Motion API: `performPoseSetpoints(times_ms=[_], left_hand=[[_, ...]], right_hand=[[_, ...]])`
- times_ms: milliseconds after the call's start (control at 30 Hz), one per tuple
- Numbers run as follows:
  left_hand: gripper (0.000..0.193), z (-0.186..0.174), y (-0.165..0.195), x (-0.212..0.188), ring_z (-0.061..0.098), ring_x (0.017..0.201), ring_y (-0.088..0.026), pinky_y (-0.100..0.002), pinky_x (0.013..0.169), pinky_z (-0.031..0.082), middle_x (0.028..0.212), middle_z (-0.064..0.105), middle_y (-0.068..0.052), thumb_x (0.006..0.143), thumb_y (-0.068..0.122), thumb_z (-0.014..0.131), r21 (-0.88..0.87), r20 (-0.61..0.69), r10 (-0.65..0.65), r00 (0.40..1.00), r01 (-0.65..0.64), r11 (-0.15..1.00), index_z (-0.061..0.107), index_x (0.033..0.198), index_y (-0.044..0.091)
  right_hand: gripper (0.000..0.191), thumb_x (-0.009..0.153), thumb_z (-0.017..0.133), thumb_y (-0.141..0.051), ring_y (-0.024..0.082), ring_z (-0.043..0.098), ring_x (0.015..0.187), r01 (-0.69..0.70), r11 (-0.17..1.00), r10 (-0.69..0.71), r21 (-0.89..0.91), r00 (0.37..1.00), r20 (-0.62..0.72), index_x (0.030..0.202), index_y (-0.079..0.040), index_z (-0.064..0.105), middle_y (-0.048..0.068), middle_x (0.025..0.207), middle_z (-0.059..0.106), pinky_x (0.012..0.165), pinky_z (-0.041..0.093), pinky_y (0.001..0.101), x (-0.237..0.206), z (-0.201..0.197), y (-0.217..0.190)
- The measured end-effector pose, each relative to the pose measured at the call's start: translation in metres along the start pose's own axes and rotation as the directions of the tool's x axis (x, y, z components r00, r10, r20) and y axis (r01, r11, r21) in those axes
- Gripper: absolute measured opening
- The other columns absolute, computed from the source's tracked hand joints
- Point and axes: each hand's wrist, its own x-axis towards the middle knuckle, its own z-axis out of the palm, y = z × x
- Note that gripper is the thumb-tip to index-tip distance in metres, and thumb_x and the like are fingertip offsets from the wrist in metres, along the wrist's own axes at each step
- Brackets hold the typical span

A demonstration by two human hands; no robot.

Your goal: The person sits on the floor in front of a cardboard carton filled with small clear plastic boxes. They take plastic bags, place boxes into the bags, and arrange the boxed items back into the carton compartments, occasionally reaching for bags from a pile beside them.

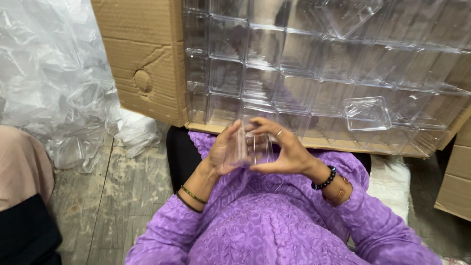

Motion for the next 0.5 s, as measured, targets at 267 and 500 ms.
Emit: performPoseSetpoints(times_ms=[267, 500], left_hand=[[0.099, 0.01, 0.001, 0.01, 0.039, 0.144, -0.024, -0.043, 0.124, 0.034, 0.153, 0.037, -0.01, 0.084, 0.025, 0.086, 0.776, 0.241, 0.569, 0.786, -0.509, 0.374, 0.025, 0.159, 0.005], [0.078, 0.006, -0.001, 0.018, 0.046, 0.134, -0.019, -0.039, 0.117, 0.041, 0.143, 0.043, -0.006, 0.085, 0.018, 0.084, 0.673, 0.114, 0.586, 0.802, -0.496, 0.548, 0.037, 0.146, 0.005]], right_hand=[[0.074, 0.077, 0.088, 0.0, 0.018, 0.055, 0.135, -0.067, 0.889, 0.214, 0.454, 0.935, -0.281, 0.142, -0.005, 0.052, 0.006, 0.141, 0.056, 0.119, 0.044, 0.0362, -0.004, 0.032, 0.026], [0.073, 0.085, 0.086, -0.02, 0.021, 0.058, 0.133, -0.1, 0.853, 0.325, 0.512, 0.869, -0.372, 0.148, -0.003, 0.052, 0.01, 0.139, 0.06, 0.115, 0.048, 0.0382, -0.006, 0.054, 0.028]])
